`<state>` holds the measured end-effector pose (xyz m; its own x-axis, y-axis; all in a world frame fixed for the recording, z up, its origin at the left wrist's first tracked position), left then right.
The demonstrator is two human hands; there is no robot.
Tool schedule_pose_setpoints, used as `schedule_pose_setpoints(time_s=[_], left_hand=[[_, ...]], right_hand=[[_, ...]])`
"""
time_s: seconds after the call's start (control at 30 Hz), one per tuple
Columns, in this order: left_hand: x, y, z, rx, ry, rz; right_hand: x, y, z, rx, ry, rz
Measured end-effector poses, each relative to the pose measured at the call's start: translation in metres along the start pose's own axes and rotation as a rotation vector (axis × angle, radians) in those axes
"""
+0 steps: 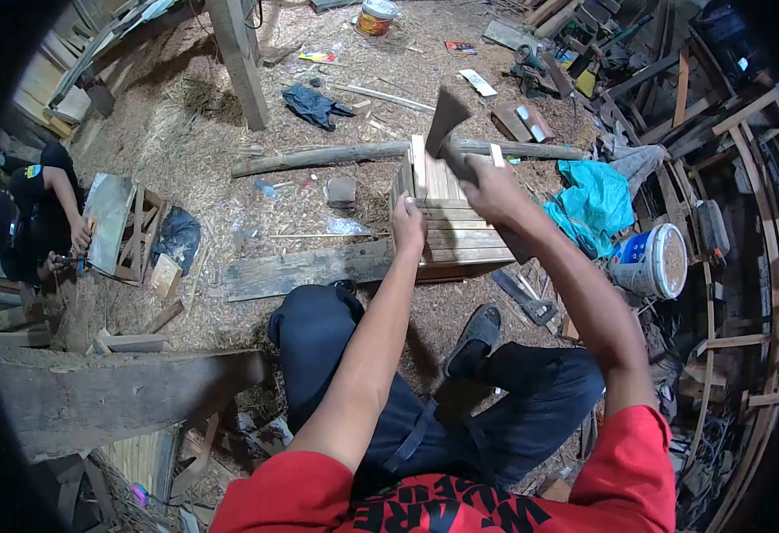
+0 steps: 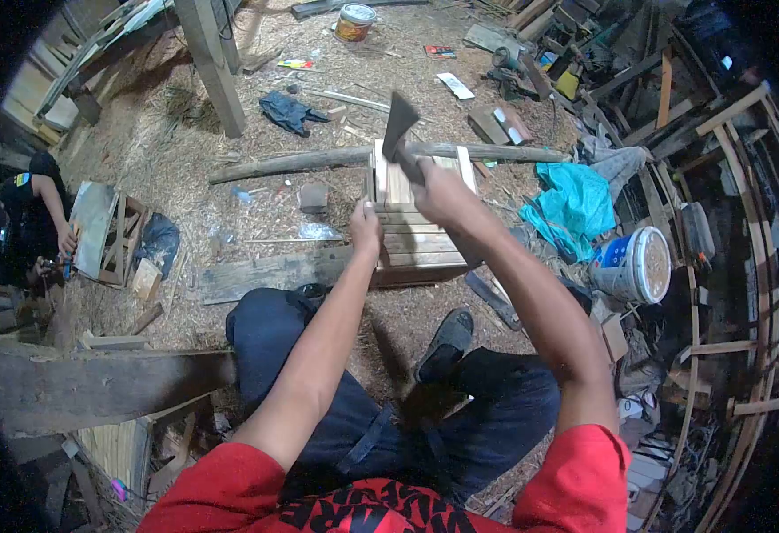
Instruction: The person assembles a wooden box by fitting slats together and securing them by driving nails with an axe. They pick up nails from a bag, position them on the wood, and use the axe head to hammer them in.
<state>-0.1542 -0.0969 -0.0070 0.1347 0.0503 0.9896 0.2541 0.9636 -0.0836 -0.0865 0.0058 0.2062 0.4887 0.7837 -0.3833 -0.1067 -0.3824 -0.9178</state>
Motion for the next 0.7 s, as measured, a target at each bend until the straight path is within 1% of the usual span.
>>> schedule_pose_setpoints(time_s=[0.03,0.1,0.17,0.2,0.23,0.3,0.37,0.4,0.43,0.5,0.57,0.6,0.63,0.67,0.7], left_hand=[[0.006,-0.003,-0.001,-0.021,-0.032,-0.004],[-0.003,-0.001,0.002,0.011,-0.011,0.024],[-0.006,0.001,0.005,0.025,0.004,0.04],[-0.005,0.0,0.004,0.028,0.006,0.043],[-0.004,0.0,0.002,0.033,0.006,0.044],[0.0,0.002,-0.002,0.034,0.05,0.017],[-0.005,0.002,0.001,0.055,0.075,0.001],[-0.011,0.004,0.004,0.06,0.062,-0.018],[-0.006,0.002,0.003,0.047,0.049,-0.004],[0.007,-0.002,0.003,0.017,0.03,0.024],[0.01,-0.004,0.004,0.013,0.041,0.058],[0.008,-0.003,0.002,0.011,0.042,0.074],[0.002,0.0,0.001,0.053,0.055,0.042],[-0.006,0.004,-0.002,0.082,0.07,0.014],[-0.012,0.007,-0.001,0.117,0.09,-0.013]], right_hand=[[-0.004,-0.008,-0.002,0.064,0.025,0.063],[-0.01,-0.011,-0.006,0.163,0.048,0.161],[0.007,0.015,-0.006,0.043,0.088,0.147],[0.029,0.043,-0.004,0.058,0.001,0.077],[0.027,0.05,-0.013,-0.194,0.077,-0.163],[0.023,0.033,-0.008,-0.235,0.059,-0.05],[0.009,0.011,-0.007,-0.073,0.076,0.016],[0.0,-0.001,-0.008,0.074,0.013,0.075],[-0.01,-0.011,-0.014,0.163,0.029,0.177],[-0.014,-0.011,-0.018,0.24,0.035,0.325],[0.009,0.026,-0.024,0.294,0.017,0.293],[0.019,0.044,-0.027,0.077,0.138,0.059],[0.018,0.052,-0.03,-0.026,-0.014,-0.018],[0.035,0.051,-0.023,-0.15,0.104,-0.028],[0.032,0.04,-0.019,-0.272,0.216,-0.038]])
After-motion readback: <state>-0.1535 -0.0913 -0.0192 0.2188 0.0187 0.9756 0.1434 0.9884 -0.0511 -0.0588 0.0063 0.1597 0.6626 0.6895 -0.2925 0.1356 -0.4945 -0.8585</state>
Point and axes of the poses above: each hand's wrist, its own z-axis towards the middle knuckle, its own y-axis out of the palm, x = y × z, the point moved 5 cm from there along z, towards the middle knuckle, and after that the axes turned 14 degrees about y, right-handed, at the moved point
